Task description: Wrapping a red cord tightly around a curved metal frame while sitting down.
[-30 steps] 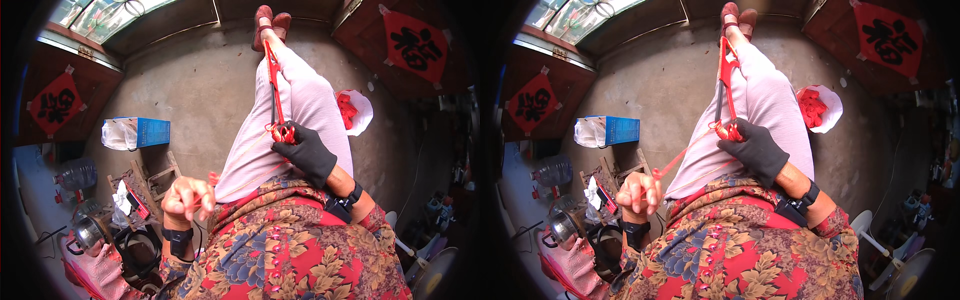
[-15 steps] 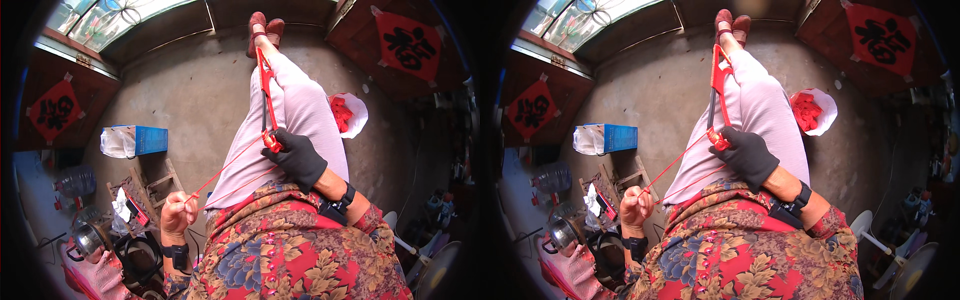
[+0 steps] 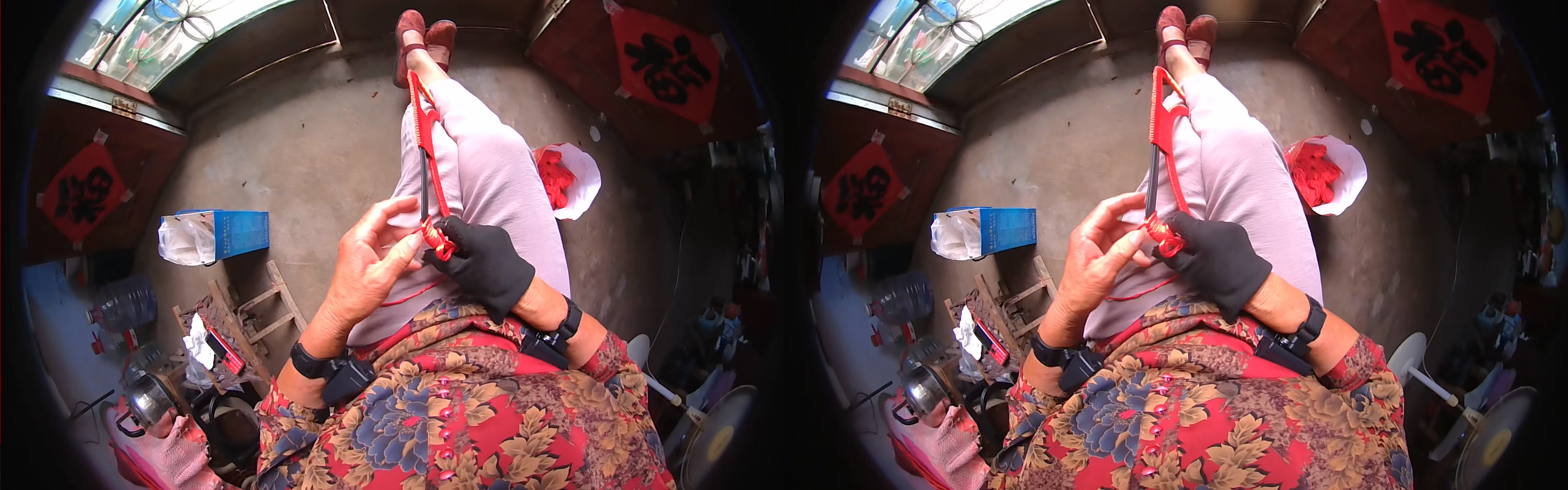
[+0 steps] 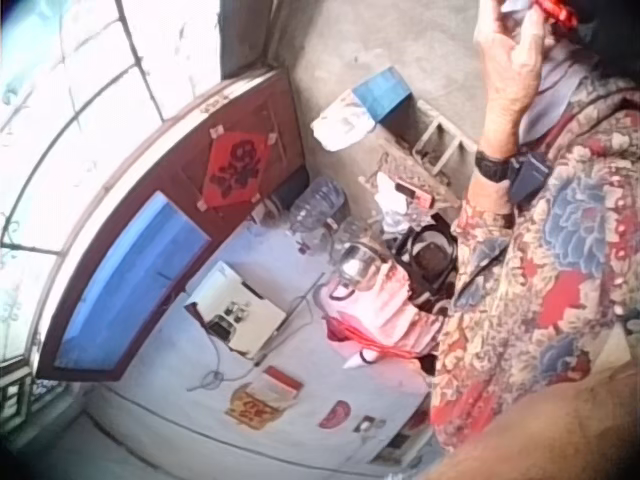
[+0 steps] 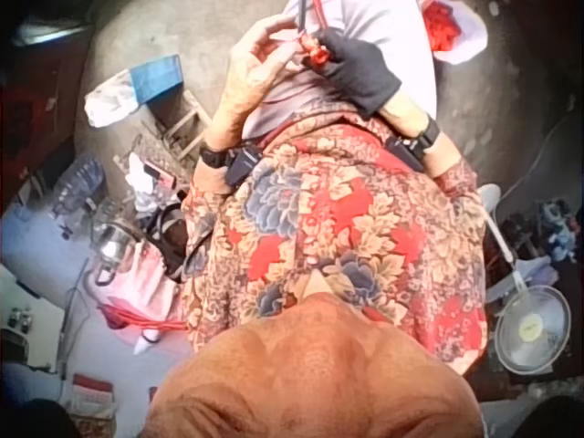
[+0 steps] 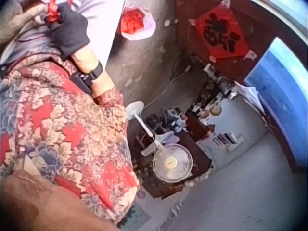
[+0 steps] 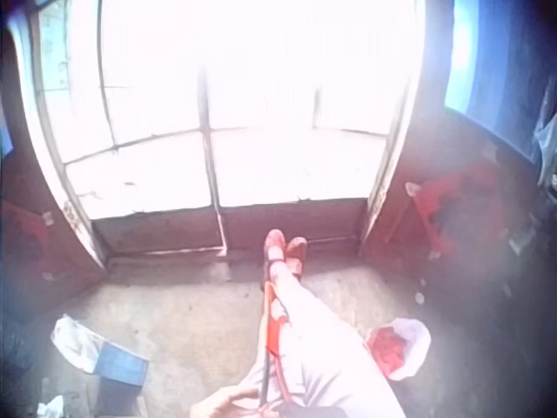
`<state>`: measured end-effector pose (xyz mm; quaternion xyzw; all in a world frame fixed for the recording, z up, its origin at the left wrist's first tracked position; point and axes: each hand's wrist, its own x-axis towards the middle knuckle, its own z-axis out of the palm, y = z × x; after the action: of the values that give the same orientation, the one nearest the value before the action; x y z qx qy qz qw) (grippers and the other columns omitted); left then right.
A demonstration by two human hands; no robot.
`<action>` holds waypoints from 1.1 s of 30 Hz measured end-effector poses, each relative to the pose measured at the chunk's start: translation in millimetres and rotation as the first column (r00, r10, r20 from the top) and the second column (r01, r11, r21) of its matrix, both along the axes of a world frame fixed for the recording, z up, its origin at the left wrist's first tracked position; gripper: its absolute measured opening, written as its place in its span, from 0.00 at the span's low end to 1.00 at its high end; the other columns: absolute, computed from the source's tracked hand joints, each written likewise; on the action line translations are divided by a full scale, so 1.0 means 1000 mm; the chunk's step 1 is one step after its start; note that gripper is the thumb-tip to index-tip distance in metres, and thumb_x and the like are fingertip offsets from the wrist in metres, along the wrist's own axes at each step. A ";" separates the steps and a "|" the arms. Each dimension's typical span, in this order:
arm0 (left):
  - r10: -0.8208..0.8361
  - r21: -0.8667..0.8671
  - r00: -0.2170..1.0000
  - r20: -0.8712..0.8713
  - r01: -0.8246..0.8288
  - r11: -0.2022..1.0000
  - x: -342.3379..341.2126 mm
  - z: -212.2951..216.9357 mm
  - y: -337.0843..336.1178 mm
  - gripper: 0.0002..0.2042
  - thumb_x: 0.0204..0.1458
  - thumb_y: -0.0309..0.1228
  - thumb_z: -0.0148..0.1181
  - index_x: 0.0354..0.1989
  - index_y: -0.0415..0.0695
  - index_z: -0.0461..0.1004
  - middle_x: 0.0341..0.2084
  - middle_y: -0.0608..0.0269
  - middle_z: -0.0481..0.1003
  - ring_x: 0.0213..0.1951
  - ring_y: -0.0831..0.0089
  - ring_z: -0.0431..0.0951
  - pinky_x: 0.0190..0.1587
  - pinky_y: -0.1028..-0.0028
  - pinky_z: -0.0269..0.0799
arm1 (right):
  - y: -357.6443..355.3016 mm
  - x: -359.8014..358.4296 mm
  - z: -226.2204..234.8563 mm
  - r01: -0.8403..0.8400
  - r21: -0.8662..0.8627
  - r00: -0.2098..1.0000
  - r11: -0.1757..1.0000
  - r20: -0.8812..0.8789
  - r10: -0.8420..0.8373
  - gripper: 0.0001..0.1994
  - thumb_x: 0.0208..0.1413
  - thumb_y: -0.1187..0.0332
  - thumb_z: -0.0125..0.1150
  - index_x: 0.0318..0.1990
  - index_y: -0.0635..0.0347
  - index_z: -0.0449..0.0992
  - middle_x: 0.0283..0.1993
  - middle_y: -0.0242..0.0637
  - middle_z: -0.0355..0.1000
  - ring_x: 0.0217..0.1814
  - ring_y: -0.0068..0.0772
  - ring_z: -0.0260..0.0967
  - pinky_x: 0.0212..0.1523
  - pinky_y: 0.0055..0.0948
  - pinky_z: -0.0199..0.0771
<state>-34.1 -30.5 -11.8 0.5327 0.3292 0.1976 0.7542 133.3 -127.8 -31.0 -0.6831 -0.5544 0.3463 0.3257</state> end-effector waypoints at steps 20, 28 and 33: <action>0.035 -0.447 0.999 0.002 -0.030 0.894 0.001 -0.013 0.004 0.22 0.60 0.40 0.51 0.55 0.35 0.66 0.07 0.77 0.55 0.09 0.87 0.49 0.13 0.82 0.44 | -0.001 0.009 -0.002 -0.170 -0.037 0.961 0.985 0.217 0.174 0.12 0.45 0.65 0.62 0.37 0.55 0.68 0.25 0.46 0.71 0.29 0.49 0.73 0.26 0.44 0.71; 0.101 -0.595 0.990 0.097 -0.024 0.804 0.002 -0.030 -0.012 0.19 0.59 0.41 0.54 0.51 0.38 0.69 0.07 0.77 0.54 0.09 0.87 0.48 0.12 0.81 0.42 | 0.001 0.008 -0.004 -0.186 -0.052 0.961 0.981 0.200 0.193 0.12 0.45 0.67 0.62 0.35 0.56 0.66 0.24 0.46 0.71 0.28 0.50 0.73 0.25 0.43 0.71; 0.152 -0.528 0.986 0.069 -0.093 0.844 0.002 -0.023 -0.016 0.18 0.60 0.40 0.53 0.49 0.37 0.70 0.07 0.76 0.56 0.09 0.86 0.49 0.12 0.81 0.43 | 0.000 0.006 -0.010 -0.160 0.004 0.960 0.987 0.233 0.155 0.13 0.43 0.68 0.63 0.38 0.56 0.69 0.23 0.45 0.71 0.26 0.50 0.72 0.24 0.43 0.68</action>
<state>-31.8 -46.7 -34.9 0.2743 0.3627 0.1769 0.8729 139.3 -127.7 -41.0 -0.6690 -0.6450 0.2825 0.2379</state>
